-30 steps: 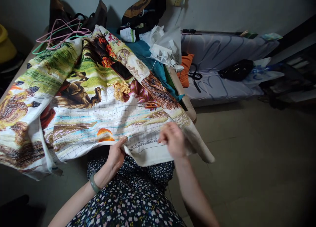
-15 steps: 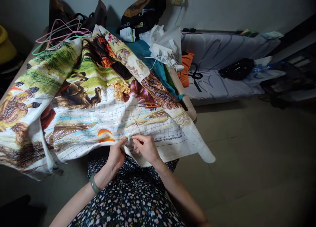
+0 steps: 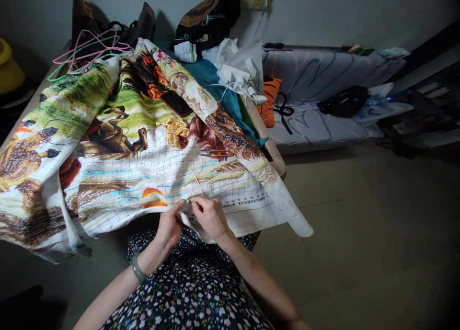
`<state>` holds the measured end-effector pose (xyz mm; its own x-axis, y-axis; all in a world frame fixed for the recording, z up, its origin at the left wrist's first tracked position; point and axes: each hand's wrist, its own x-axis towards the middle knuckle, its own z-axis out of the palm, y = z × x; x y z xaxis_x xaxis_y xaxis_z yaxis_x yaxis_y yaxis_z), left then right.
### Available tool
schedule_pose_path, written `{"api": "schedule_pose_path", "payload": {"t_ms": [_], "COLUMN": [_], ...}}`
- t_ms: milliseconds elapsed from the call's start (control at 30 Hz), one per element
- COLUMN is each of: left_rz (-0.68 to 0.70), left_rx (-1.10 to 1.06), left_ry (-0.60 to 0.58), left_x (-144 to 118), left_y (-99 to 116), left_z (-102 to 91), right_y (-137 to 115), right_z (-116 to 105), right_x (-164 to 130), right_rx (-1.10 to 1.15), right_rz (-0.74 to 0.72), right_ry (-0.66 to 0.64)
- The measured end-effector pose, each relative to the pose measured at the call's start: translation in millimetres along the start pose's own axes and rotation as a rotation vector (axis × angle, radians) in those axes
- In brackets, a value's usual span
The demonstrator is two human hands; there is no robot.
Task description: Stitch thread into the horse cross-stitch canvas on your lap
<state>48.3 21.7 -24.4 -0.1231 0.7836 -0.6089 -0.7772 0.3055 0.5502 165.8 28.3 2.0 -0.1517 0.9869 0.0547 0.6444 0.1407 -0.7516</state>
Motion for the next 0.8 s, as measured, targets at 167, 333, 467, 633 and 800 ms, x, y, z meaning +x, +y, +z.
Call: {"api": "schedule_pose_path", "payload": {"t_ms": [167,333,467,633,800], "left_rz": [-0.026,-0.034,-0.046,-0.076,-0.084], "left_rx": [0.034,0.051,0.081,0.082,0.073], "left_ry": [0.02,0.037,0.028,0.015,-0.015], "left_x": [-0.9,1.4,3.6,5.8,6.4], "left_y": [1.6,2.1,0.8,0.3,0.4], "left_z": [1.5,1.3,-0.8,-3.4,-4.6], "right_y": [-0.8,5.5,7.2,5.8,5.9], "right_z": [10.7,14.3,16.4,19.2,20.3], "right_x": [-7.6,-7.9,-4.5,-2.9,-3.1], "right_rx": [0.285,0.449,0.472,0.525,0.551], "right_rz": [0.185,0.226,0.222,0.258,0.282], "right_ry": [-0.058,-0.032,-0.011,0.006,0.007]}}
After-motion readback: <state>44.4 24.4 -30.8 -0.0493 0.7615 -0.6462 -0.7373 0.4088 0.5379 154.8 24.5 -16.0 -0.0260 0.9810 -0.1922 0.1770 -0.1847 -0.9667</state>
